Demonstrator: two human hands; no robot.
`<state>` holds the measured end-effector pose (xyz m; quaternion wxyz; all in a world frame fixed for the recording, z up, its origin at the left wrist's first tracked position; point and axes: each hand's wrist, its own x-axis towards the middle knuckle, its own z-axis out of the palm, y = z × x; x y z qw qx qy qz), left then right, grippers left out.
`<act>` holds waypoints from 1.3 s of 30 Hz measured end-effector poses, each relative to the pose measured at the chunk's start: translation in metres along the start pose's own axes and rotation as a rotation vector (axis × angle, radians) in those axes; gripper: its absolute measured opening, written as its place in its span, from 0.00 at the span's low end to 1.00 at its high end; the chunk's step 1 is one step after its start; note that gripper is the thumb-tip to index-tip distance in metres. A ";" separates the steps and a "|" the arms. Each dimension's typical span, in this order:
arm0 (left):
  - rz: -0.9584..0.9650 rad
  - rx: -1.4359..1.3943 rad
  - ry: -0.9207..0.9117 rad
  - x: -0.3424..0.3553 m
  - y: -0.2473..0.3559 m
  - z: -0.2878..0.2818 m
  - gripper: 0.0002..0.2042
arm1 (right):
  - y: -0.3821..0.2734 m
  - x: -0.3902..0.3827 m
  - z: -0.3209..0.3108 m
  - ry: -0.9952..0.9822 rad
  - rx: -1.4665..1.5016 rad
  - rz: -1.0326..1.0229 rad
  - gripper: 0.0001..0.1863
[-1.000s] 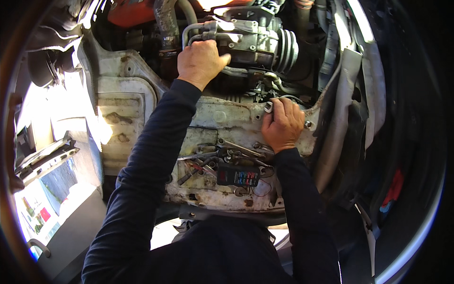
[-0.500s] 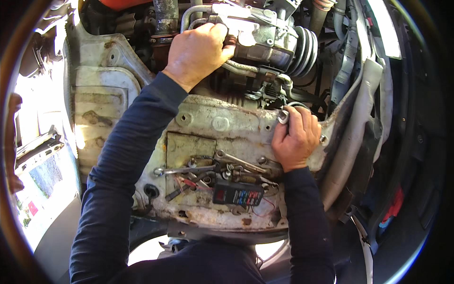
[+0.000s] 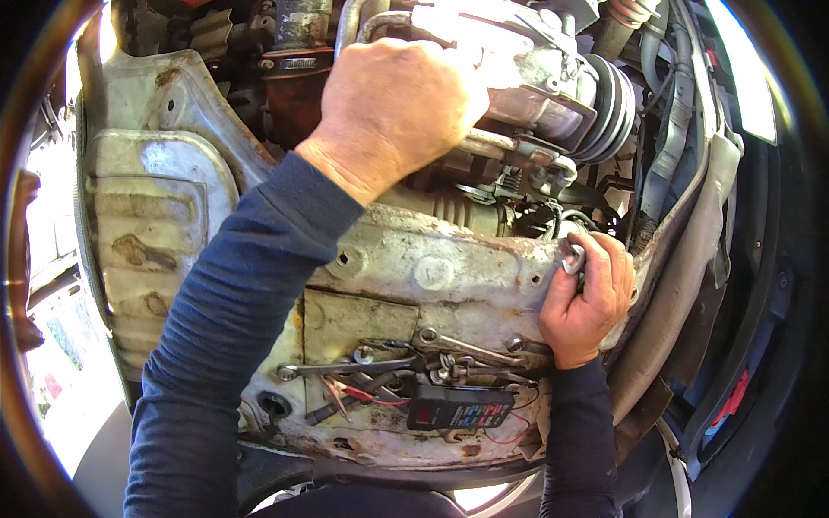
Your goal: The person uses a wrench to tighten bolts on a car engine component under the hood. They repeatedly reposition the wrench and adjust their grip while working on the same area of the engine.
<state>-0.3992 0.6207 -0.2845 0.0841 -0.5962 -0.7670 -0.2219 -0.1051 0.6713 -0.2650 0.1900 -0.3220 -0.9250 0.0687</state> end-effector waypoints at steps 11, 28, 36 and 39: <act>0.019 -0.058 0.115 0.000 0.000 0.000 0.07 | -0.001 0.001 -0.001 -0.009 -0.017 0.028 0.14; 0.031 0.066 0.106 0.000 0.010 -0.003 0.11 | 0.000 0.004 -0.004 0.099 0.039 0.010 0.14; 0.264 0.016 0.276 0.009 0.004 0.000 0.04 | 0.003 0.000 -0.003 0.152 0.094 0.013 0.13; 0.264 0.099 0.241 0.005 0.004 -0.002 0.05 | 0.003 0.001 -0.003 0.152 0.104 0.019 0.14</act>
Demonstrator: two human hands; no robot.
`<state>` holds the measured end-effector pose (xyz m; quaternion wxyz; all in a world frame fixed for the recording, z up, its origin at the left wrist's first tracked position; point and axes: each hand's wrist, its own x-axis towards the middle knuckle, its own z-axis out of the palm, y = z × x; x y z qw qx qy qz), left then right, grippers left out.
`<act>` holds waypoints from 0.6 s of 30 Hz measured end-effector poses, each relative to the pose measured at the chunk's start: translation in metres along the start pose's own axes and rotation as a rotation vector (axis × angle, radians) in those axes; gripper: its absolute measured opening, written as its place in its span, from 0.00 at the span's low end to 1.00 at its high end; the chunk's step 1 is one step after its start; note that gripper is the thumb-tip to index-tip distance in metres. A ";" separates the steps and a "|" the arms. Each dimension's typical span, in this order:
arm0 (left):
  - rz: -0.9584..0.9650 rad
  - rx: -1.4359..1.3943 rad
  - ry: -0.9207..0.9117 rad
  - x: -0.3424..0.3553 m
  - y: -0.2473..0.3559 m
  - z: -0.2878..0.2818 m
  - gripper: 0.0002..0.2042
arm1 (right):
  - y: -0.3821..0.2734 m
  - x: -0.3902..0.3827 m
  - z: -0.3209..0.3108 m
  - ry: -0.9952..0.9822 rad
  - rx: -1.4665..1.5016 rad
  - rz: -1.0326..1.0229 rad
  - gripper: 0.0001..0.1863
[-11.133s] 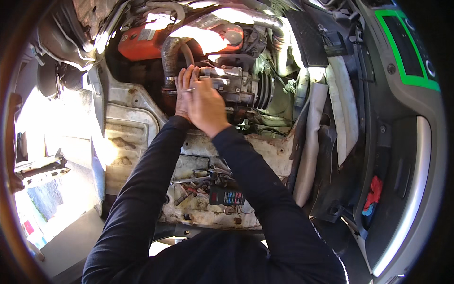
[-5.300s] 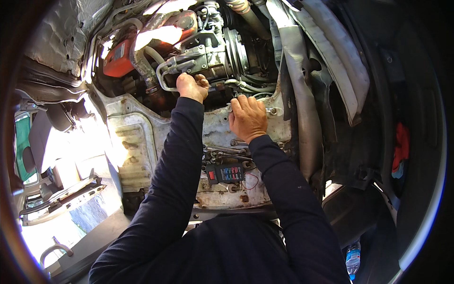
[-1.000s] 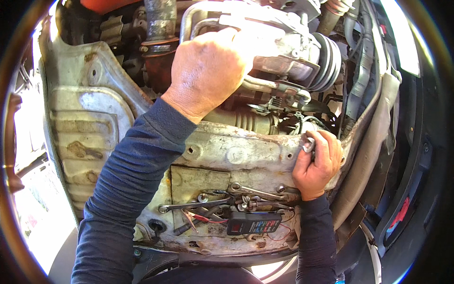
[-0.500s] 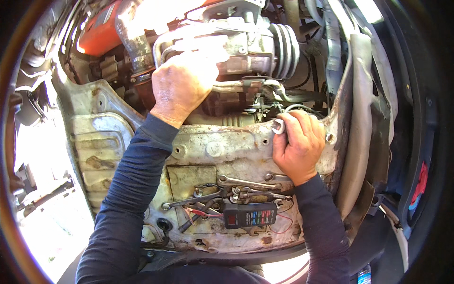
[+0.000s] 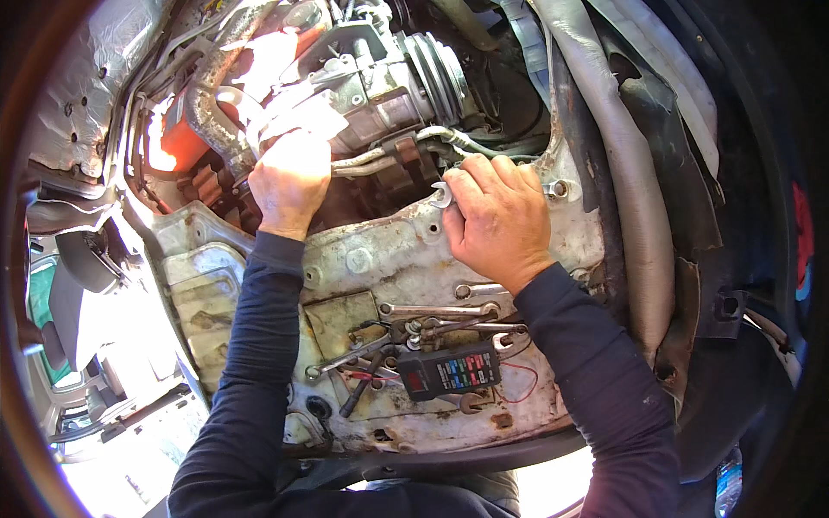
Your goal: The person uses a wrench to tighten bolts on a car engine component under the hood. They repeatedly reposition the wrench and adjust their grip while working on the same area of the engine.
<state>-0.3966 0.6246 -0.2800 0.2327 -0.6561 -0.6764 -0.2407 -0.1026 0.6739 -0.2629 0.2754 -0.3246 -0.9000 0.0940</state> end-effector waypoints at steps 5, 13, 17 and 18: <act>-0.116 0.029 0.035 -0.001 0.004 0.003 0.05 | 0.000 0.000 0.001 0.010 -0.012 -0.007 0.13; -0.056 0.109 -0.061 -0.006 0.002 0.003 0.06 | 0.000 0.000 0.001 0.007 -0.013 -0.005 0.13; -0.018 -0.020 0.173 0.000 0.002 0.012 0.06 | 0.000 0.000 0.001 -0.013 -0.045 0.002 0.15; 0.003 -0.013 0.175 0.001 0.001 0.012 0.06 | 0.000 0.000 0.002 -0.011 -0.043 0.000 0.15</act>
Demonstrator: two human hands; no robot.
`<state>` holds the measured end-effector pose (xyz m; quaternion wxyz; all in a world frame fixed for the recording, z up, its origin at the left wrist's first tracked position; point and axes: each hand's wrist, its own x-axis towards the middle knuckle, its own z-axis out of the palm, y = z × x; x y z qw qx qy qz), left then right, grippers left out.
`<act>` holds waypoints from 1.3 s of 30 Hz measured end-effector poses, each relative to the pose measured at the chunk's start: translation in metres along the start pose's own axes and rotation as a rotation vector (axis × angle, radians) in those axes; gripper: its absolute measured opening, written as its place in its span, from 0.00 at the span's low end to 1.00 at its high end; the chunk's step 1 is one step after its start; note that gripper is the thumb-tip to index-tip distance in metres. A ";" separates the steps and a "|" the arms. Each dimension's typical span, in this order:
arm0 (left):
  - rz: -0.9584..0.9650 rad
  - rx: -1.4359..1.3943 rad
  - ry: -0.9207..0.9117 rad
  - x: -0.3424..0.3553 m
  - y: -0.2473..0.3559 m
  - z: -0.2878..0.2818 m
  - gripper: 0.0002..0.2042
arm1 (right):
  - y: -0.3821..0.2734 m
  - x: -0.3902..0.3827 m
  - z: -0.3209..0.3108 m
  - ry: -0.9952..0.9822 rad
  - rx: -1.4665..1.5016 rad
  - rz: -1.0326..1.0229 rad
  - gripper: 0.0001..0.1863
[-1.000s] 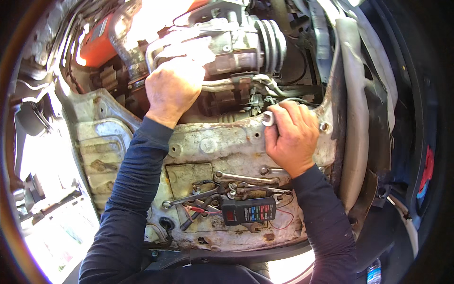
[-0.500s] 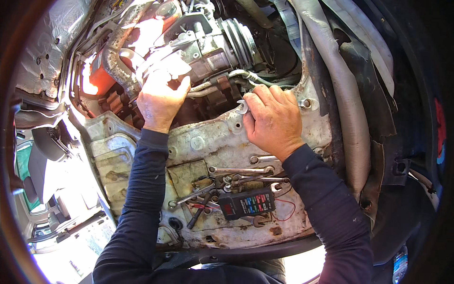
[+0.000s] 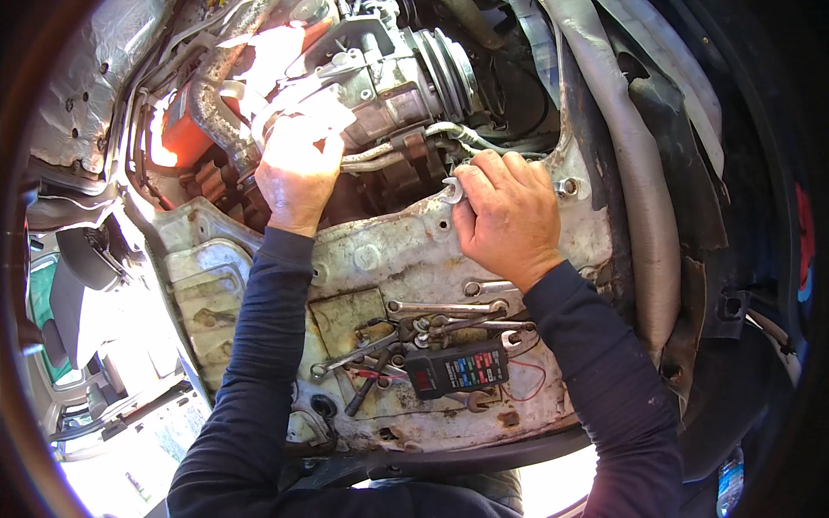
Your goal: The person uses a wrench to tighten bolts on a car engine component under the hood. They repeatedly reposition the wrench and adjust their grip while working on the same area of the engine.
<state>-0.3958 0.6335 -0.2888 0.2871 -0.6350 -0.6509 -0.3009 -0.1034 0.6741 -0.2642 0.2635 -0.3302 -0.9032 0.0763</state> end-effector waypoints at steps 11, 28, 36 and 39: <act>-0.068 -0.003 -0.004 0.002 0.005 -0.004 0.06 | 0.000 0.000 -0.001 0.009 0.025 -0.008 0.14; -0.162 0.082 -0.327 -0.006 0.008 -0.017 0.07 | -0.003 0.002 -0.003 -0.028 0.012 0.004 0.15; -0.160 -0.049 -0.122 0.001 0.005 -0.007 0.09 | -0.005 0.004 -0.001 0.006 -0.004 0.000 0.14; -0.220 0.028 -0.320 -0.005 0.006 -0.014 0.08 | -0.005 0.004 -0.002 -0.005 -0.005 0.003 0.14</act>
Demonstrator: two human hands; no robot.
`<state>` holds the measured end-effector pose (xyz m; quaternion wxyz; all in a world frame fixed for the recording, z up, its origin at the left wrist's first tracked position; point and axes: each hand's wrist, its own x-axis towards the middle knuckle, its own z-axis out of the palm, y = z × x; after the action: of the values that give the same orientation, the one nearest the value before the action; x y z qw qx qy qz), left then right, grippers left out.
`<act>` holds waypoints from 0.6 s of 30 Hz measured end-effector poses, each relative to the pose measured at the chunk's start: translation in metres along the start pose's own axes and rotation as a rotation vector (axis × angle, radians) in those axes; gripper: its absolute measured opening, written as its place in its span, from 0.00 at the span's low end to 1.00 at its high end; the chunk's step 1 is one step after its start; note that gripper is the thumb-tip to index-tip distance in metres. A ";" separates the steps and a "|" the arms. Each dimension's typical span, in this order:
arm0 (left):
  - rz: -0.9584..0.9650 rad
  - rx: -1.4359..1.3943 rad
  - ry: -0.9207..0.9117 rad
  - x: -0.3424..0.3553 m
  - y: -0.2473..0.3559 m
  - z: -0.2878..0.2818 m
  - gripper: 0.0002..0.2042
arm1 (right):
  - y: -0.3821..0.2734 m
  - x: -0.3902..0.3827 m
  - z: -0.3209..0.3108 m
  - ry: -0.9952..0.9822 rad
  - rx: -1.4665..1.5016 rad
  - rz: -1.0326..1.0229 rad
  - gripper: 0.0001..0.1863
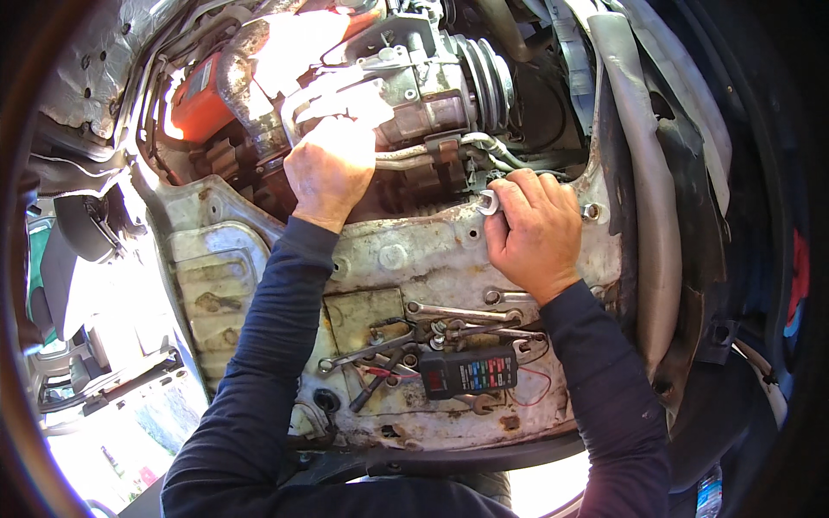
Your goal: The person uses a wrench to tighten bolts on a car engine component under the hood. They repeatedly reposition the wrench and adjust their grip while working on the same area of the engine.
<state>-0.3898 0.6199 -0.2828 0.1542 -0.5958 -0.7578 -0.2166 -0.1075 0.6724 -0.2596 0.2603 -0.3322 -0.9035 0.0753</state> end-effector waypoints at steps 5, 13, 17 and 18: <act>-0.023 0.009 0.223 0.002 0.003 0.003 0.08 | 0.000 0.001 -0.001 -0.014 -0.003 0.002 0.14; -0.042 0.013 0.001 -0.002 0.002 0.000 0.07 | -0.001 0.001 -0.001 -0.014 -0.009 0.003 0.14; -0.024 -0.026 0.222 0.002 0.002 0.003 0.09 | 0.000 0.001 -0.001 -0.005 -0.007 -0.003 0.14; 0.005 -0.028 0.202 0.003 0.003 0.005 0.09 | 0.000 0.001 -0.001 -0.006 -0.007 -0.005 0.14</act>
<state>-0.3880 0.6254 -0.2848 0.2221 -0.5751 -0.7336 -0.2859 -0.1076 0.6728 -0.2582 0.2567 -0.3308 -0.9052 0.0722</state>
